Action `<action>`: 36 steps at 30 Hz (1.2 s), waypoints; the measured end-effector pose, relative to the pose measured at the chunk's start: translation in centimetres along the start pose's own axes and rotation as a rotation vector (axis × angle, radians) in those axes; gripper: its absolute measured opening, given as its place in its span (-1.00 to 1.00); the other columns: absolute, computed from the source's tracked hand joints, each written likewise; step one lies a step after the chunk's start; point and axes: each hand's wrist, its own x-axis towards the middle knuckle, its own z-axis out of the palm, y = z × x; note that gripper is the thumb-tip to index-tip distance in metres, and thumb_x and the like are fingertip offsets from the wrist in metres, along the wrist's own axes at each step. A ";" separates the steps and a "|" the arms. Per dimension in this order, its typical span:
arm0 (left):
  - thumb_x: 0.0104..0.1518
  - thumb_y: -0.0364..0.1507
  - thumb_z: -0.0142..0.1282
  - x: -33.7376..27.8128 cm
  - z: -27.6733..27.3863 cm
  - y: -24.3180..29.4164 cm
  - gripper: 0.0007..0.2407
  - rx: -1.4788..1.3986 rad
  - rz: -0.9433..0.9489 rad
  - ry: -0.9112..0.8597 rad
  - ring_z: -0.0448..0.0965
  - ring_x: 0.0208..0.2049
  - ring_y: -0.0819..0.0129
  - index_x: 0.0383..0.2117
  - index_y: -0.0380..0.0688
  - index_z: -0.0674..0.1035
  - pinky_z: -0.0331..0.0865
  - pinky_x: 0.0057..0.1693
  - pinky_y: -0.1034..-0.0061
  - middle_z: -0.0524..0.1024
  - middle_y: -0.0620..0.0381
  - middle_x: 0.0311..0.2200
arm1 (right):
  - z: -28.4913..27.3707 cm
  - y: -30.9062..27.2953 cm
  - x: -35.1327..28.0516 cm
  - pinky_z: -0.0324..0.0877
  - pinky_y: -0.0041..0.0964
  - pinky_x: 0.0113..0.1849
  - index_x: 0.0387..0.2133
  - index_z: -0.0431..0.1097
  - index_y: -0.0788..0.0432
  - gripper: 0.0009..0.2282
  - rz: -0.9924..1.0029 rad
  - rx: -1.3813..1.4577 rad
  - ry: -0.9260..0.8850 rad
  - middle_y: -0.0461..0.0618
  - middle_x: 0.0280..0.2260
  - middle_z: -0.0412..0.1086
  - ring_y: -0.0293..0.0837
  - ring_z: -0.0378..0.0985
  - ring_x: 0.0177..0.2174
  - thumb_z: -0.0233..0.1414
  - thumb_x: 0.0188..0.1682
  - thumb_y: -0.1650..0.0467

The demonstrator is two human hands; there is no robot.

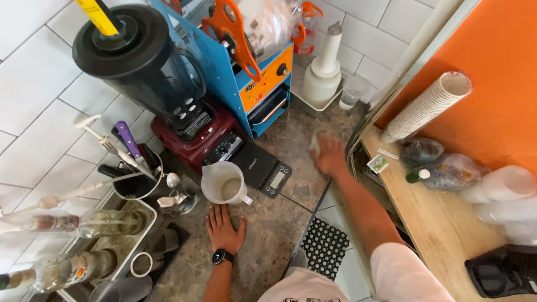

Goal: Wiping down a coffee shop counter area with a cleaning cloth.

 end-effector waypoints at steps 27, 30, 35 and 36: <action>0.20 0.08 -0.13 0.3 0.1 -0.5 -0.29 -0.014 -0.051 -0.161 -0.05 0.49 -0.08 0.40 -0.11 0.20 -0.17 0.51 -0.01 0.04 -0.12 0.47 | 8.4 -8.9 -18.0 -0.01 0.44 0.20 0.30 0.20 0.12 -0.43 -0.239 -0.226 0.351 0.18 0.24 0.23 0.35 0.24 0.20 -0.09 0.04 0.14; 0.18 0.06 -0.11 0.0 0.5 -0.7 -0.28 -0.010 -0.026 -0.111 -0.01 0.48 -0.10 0.40 -0.14 0.21 -0.15 0.49 -0.03 0.07 -0.16 0.45 | 8.3 -9.4 -20.2 -0.29 0.33 0.29 0.37 0.06 0.04 -0.43 -0.458 -0.129 0.157 0.05 0.46 -0.17 0.25 -0.23 0.39 -0.18 0.14 0.07; 0.25 0.10 -0.24 -0.2 0.4 -0.5 -0.30 0.046 -0.035 -0.137 -0.04 0.50 0.00 0.41 -0.11 0.18 -0.17 0.51 0.05 0.01 -0.10 0.48 | 6.5 -8.7 -17.1 -0.41 0.29 0.30 0.47 -0.19 -0.06 -0.38 -0.039 -0.161 0.018 0.04 0.48 -0.30 0.21 -0.32 0.41 -0.39 0.20 -0.01; 0.25 0.10 -0.24 -0.3 0.7 -0.5 -0.30 0.049 -0.036 -0.136 -0.04 0.50 0.00 0.41 -0.11 0.18 -0.17 0.51 0.05 0.01 -0.10 0.48 | 6.2 -10.1 -18.1 -0.41 0.29 0.30 0.47 -0.19 -0.06 -0.38 -0.041 -0.159 0.019 0.04 0.48 -0.30 0.21 -0.32 0.41 -0.39 0.20 -0.01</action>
